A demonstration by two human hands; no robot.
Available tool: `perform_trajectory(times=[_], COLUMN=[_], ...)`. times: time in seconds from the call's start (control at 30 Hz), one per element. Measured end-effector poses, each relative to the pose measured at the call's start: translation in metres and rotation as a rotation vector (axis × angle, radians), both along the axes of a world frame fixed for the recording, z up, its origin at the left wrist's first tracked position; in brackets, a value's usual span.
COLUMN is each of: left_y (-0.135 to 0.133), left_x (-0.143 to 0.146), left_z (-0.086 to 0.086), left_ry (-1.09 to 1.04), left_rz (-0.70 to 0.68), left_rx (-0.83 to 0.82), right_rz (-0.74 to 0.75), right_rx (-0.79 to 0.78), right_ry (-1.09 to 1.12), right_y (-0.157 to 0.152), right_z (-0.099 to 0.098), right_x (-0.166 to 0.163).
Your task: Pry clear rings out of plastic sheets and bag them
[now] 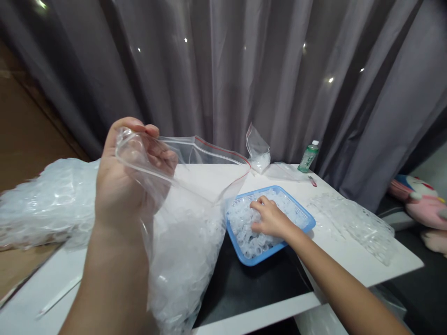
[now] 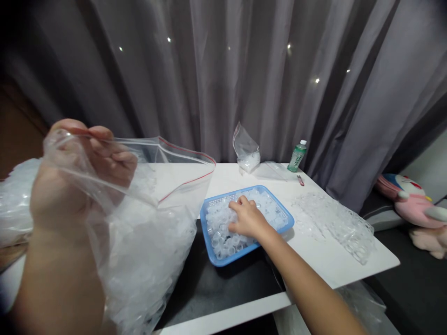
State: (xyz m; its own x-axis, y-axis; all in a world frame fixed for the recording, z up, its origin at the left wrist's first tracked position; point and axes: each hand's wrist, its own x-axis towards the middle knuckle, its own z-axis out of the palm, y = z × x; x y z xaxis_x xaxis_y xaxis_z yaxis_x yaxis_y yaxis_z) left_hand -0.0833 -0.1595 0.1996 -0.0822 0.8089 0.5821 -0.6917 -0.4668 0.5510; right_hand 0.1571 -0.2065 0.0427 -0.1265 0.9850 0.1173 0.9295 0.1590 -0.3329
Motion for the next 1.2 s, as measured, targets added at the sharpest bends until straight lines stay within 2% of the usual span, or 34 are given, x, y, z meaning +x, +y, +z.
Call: perform_trajectory(times=[0.33, 0.57, 0.7, 0.9, 1.2], left_y=[0.001, -0.002, -0.001, 0.003, 0.006], left_x=[-0.003, 0.005, 0.011, 0.014, 0.015], left_z=[-0.002, -0.006, -0.009, -0.013, -0.016], left_ry=[0.021, 0.053, 0.072, 0.11, 0.101], left_rz=[-0.004, -0.032, -0.026, -0.073, -0.109], left_rx=[0.0, 0.009, -0.039, -0.03, 0.007], right_rz=[0.037, -0.068, -0.143, -0.195, -0.236], right_rx=[0.156, 0.331, 0.397, 0.397, 0.364], right_ry=[0.033, 0.257, 0.382, 0.579, 0.877], right_y=[0.007, 0.01, 0.014, 0.019, 0.024], right_z=[-0.009, -0.005, 0.002, 0.011, 0.008], right_x=[0.005, 0.011, 0.016, 0.023, 0.031])
